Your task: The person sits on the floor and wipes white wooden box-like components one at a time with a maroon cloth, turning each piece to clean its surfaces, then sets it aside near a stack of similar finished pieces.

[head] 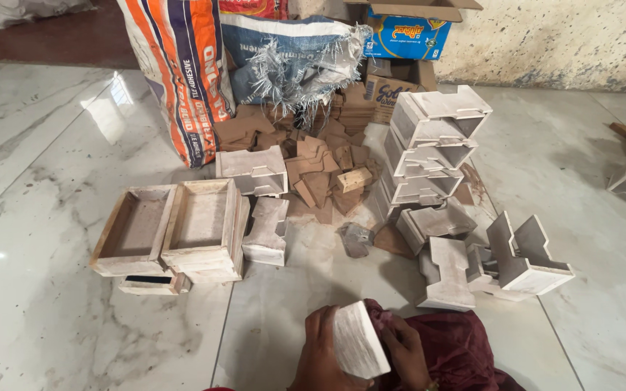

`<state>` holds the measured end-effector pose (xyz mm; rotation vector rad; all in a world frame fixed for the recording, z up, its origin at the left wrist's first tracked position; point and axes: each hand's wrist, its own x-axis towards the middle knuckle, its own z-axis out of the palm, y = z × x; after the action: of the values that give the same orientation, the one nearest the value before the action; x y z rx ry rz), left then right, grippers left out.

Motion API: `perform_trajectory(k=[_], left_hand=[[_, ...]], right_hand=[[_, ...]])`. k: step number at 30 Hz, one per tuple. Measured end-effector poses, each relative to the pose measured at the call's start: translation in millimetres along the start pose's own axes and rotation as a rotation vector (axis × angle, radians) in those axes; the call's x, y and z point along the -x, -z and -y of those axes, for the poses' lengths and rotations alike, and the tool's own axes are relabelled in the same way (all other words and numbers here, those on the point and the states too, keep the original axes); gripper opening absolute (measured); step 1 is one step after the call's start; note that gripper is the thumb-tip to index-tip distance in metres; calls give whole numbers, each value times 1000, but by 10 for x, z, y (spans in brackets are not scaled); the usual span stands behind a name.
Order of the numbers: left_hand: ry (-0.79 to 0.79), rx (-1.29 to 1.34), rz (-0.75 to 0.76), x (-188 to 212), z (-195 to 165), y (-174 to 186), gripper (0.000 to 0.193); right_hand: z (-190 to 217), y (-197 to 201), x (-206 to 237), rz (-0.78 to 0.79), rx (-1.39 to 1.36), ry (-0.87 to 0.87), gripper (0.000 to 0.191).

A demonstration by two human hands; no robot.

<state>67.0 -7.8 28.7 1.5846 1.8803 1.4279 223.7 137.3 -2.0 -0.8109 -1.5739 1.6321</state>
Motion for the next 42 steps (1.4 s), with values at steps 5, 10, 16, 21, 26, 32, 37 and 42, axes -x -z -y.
perform_trajectory(k=[5,10,16,21,26,32,37,42], left_hand=[[33,-14,54,-48,-2,43,139],[130,-10,109,-29,-25,27,138],[-8,123,-1,-39,-35,83,133],[2,209,9,-35,-55,83,134],[-105,183,-65,-27,-42,75,134],[-99,133,-187,-142,53,178,134],[-95,146,-17,-47,-70,107,137],[-73,213,-38,-11,-140,139,136]], right_hand=[[35,36,103,48,68,100,14],[14,13,104,30,91,36,16],[58,88,23,-29,423,227,35],[22,272,-55,-128,887,96,37],[-29,617,-143,-90,1176,-116,33],[250,543,-108,-281,837,59,36],[271,198,-22,-34,275,225,32],[90,228,-131,-197,425,55,33]])
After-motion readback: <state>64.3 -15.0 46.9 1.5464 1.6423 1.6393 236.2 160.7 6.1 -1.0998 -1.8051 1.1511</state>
